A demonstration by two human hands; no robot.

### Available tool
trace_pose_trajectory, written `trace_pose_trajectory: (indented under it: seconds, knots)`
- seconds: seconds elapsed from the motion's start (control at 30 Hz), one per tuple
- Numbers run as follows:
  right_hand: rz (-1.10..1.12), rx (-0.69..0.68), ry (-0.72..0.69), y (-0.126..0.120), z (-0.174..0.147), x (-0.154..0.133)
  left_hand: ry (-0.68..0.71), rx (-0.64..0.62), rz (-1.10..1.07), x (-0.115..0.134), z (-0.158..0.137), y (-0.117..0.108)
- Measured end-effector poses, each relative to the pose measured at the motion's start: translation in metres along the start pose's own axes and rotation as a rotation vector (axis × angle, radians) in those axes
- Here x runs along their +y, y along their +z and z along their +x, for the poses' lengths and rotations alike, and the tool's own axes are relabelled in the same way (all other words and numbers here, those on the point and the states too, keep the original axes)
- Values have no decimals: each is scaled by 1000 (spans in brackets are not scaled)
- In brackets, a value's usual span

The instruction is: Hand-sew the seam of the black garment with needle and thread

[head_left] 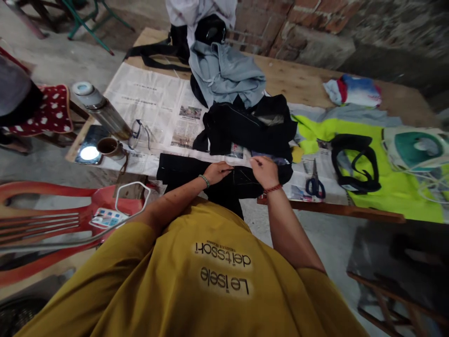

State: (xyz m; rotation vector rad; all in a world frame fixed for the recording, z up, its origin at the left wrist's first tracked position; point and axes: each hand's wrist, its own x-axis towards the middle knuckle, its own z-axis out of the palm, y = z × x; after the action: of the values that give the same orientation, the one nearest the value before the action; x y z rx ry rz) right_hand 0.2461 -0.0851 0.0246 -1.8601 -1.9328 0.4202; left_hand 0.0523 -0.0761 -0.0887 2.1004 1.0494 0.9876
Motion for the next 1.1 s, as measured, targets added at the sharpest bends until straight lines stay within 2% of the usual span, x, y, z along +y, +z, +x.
trace_pose_trajectory:
  seconds: [0.1, 0.17, 0.33, 0.47, 0.57, 0.77, 1.1]
  knots:
    - [83, -235, 81, 23, 13, -4, 6, 17, 1, -1, 0, 0]
    - [163, -298, 92, 37, 16, -6, 16, 21, -3, -2, 0, 1]
    - [358, -249, 138, 54, 13, -2, 1, 23, -44, 2, 0, -3]
    - [522, -178, 245, 55, 13, 2, -37, 111, -96, 10, -1, -11]
    - [595, -173, 299, 53, 15, 2, -42, 172, -110, 12, -2, -15]
    - [592, -202, 310, 49, 19, -5, -46, 166, -69, 5, -3, -12]
    - [500, -273, 231, 50, 30, -9, -30, 135, -68, -3, 0, -4]
